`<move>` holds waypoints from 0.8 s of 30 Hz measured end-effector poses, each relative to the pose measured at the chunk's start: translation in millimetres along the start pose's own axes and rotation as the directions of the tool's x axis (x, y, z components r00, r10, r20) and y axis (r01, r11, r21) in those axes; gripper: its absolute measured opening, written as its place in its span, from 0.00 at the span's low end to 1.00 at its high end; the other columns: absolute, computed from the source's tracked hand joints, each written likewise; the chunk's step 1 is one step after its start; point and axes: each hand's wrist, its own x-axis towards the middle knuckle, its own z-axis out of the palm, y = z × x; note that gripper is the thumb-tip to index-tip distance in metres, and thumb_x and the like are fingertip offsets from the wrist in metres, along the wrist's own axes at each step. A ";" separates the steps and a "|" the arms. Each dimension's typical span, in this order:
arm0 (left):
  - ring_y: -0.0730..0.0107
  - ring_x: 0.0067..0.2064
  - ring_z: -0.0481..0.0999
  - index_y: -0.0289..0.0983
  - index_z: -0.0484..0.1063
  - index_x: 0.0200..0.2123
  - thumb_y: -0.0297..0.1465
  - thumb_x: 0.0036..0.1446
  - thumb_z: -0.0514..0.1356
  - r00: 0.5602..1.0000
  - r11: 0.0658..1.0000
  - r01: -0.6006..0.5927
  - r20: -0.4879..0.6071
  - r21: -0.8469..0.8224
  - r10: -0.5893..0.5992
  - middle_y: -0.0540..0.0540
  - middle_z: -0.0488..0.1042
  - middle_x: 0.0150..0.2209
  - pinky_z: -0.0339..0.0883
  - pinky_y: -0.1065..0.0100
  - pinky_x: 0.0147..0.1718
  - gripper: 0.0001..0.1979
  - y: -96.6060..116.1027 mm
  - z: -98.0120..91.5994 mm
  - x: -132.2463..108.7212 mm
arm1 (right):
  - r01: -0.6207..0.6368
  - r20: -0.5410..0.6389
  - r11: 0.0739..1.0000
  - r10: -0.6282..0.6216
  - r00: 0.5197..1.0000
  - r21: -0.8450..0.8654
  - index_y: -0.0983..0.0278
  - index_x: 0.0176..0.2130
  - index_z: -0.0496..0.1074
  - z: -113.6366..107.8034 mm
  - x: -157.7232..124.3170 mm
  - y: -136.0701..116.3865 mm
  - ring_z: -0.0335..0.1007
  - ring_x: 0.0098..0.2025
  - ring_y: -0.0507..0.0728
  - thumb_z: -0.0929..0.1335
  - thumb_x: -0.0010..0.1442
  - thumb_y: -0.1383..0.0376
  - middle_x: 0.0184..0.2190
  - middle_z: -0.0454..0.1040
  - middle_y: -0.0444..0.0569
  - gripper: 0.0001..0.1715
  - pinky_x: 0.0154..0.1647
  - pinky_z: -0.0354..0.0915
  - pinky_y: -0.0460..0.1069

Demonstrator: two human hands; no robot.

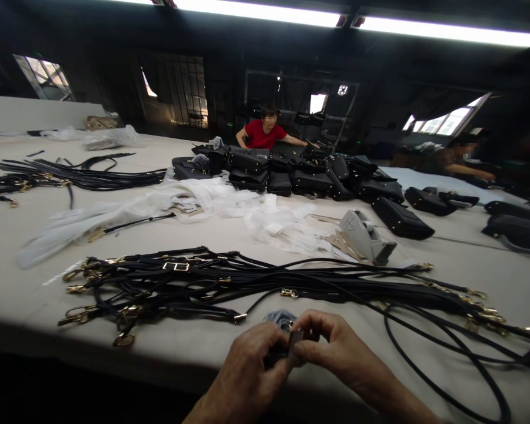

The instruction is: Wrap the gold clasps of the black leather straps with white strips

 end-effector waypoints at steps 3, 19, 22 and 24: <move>0.65 0.35 0.73 0.39 0.70 0.31 0.21 0.52 0.61 0.999 0.998 -0.048 0.011 0.043 0.048 0.48 0.75 0.33 0.61 0.69 0.34 0.07 -3.0 2.2 -0.7 | -0.073 0.080 0.993 0.066 0.995 0.093 0.67 0.30 0.78 -4.7 6.0 -0.1 0.72 0.28 0.54 0.74 0.45 0.69 0.24 0.77 0.44 0.07 0.33 0.67 0.47; 0.70 0.30 0.71 0.39 0.71 0.32 0.23 0.57 0.59 0.991 0.992 -0.119 -0.066 -0.032 0.117 0.50 0.74 0.29 0.61 0.72 0.31 0.05 -1.6 7.1 -0.9 | -0.125 0.098 0.990 0.119 0.988 0.059 0.68 0.26 0.76 -13.4 24.8 -1.9 0.66 0.23 0.51 0.80 0.41 0.64 0.21 0.74 0.44 0.14 0.24 0.62 0.44; 0.71 0.29 0.69 0.37 0.72 0.28 0.26 0.56 0.61 0.992 0.978 0.112 -0.044 -0.174 -0.121 0.51 0.73 0.26 0.60 0.72 0.29 0.04 -2.5 4.0 3.4 | -0.106 0.045 0.992 0.103 0.994 0.068 0.68 0.25 0.76 -8.8 25.7 0.8 0.67 0.24 0.51 0.80 0.40 0.63 0.21 0.74 0.44 0.15 0.26 0.63 0.45; 0.72 0.28 0.67 0.37 0.71 0.26 0.28 0.55 0.62 0.971 0.937 0.221 -0.026 -0.271 -0.236 0.52 0.70 0.25 0.59 0.73 0.28 0.06 -4.9 1.7 7.9 | -0.027 -0.010 1.000 0.027 1.000 -0.003 0.66 0.24 0.76 -4.8 24.0 2.5 0.68 0.25 0.52 0.79 0.44 0.64 0.22 0.74 0.44 0.12 0.27 0.63 0.46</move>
